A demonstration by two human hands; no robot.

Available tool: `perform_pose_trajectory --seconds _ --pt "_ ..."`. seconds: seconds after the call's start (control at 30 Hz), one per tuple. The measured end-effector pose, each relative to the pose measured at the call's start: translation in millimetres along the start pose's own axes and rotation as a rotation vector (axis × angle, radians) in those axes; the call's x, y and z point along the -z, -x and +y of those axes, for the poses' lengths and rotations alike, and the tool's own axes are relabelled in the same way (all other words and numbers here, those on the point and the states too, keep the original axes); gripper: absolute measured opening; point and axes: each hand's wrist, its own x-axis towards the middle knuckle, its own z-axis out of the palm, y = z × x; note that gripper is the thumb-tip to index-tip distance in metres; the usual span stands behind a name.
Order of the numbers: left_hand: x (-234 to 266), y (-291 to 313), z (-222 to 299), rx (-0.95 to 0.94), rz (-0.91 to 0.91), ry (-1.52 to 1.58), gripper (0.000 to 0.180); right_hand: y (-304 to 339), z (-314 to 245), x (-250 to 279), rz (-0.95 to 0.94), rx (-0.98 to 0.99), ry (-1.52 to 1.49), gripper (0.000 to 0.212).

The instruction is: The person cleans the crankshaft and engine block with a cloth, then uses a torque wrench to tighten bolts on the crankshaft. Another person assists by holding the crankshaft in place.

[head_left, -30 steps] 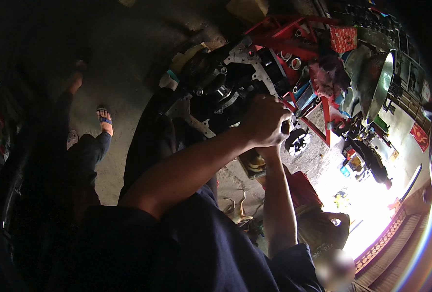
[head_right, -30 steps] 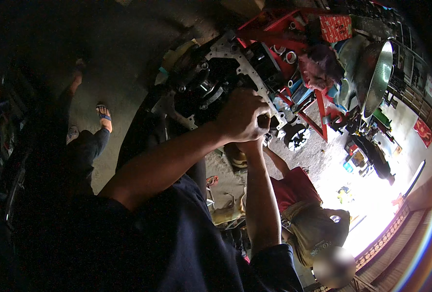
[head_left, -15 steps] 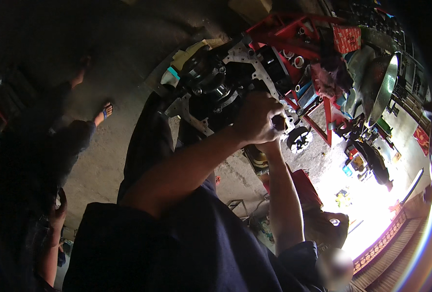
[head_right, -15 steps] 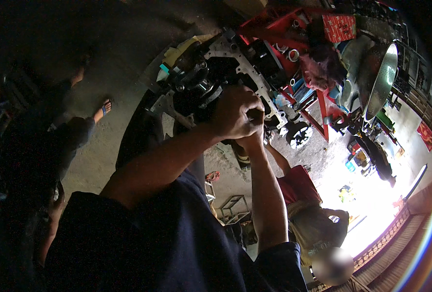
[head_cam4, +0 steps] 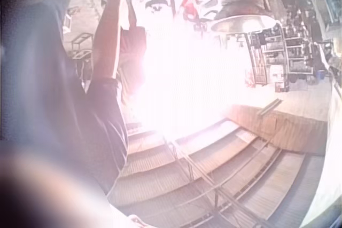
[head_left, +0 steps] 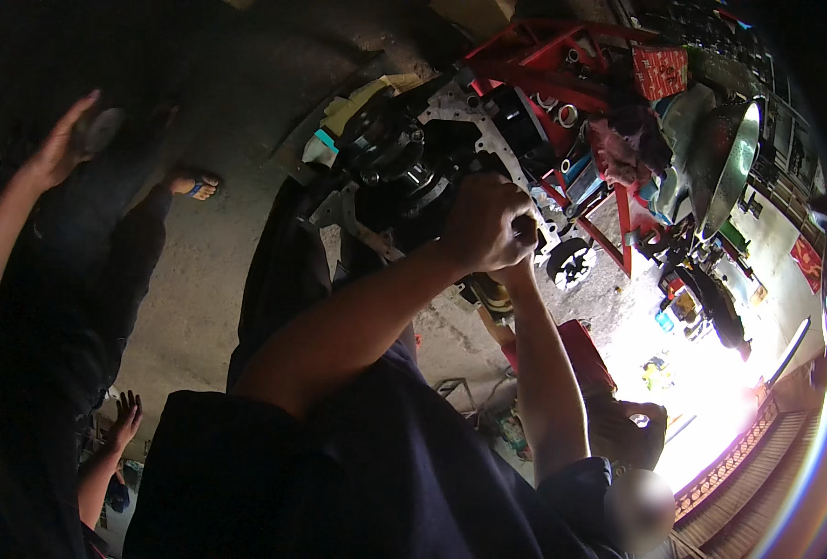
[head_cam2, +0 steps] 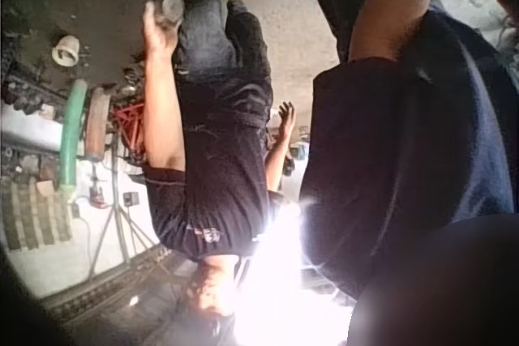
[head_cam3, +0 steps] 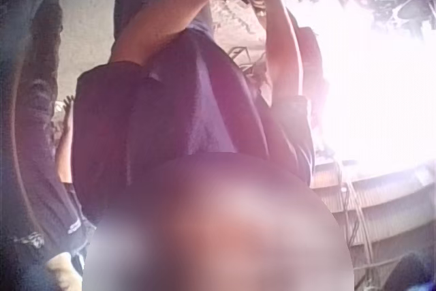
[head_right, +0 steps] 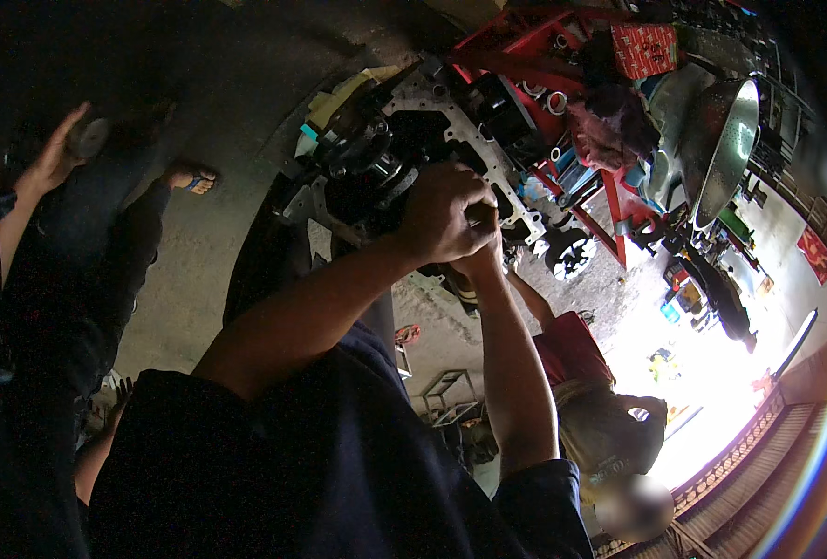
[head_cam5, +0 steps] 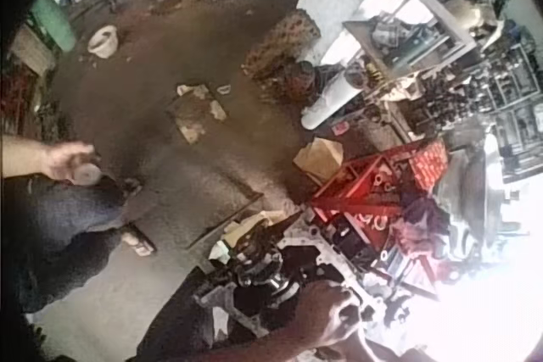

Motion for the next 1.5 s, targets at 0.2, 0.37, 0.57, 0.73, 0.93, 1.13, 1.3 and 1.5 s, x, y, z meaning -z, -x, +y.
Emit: perform_pose_trajectory --seconds 0.2,0.37,0.57,0.73,0.93,1.13,1.3,1.5 --pt "3 -1 -1 -0.097 -0.018 -0.004 0.021 -10 15 -25 0.03 0.023 -0.172 0.069" --pt "8 -1 -4 -0.086 0.001 0.065 0.018 -6 -15 -9 0.149 -0.012 -0.042 0.057" --pt "8 -2 -7 -0.184 -0.02 0.105 0.018 -10 -72 11 0.125 -0.17 0.123 0.044" --pt "7 0 10 -0.109 -0.031 0.038 0.008 -1 -89 17 0.088 -0.179 0.143 0.042" --pt "-38 49 61 -0.374 -0.178 -0.104 0.015 76 -24 -13 0.254 -0.112 -0.726 0.034" --pt "-128 91 76 -0.314 -0.257 -0.007 0.017 150 59 -14 0.456 -0.269 -1.147 0.039" --pt "-157 92 60 -0.263 -0.223 -0.003 0.016 155 90 5 0.254 -0.19 -0.342 0.063" --pt "-160 85 56 -0.25 -0.149 -0.016 0.012 136 83 20 0.192 -0.122 -0.285 0.063"
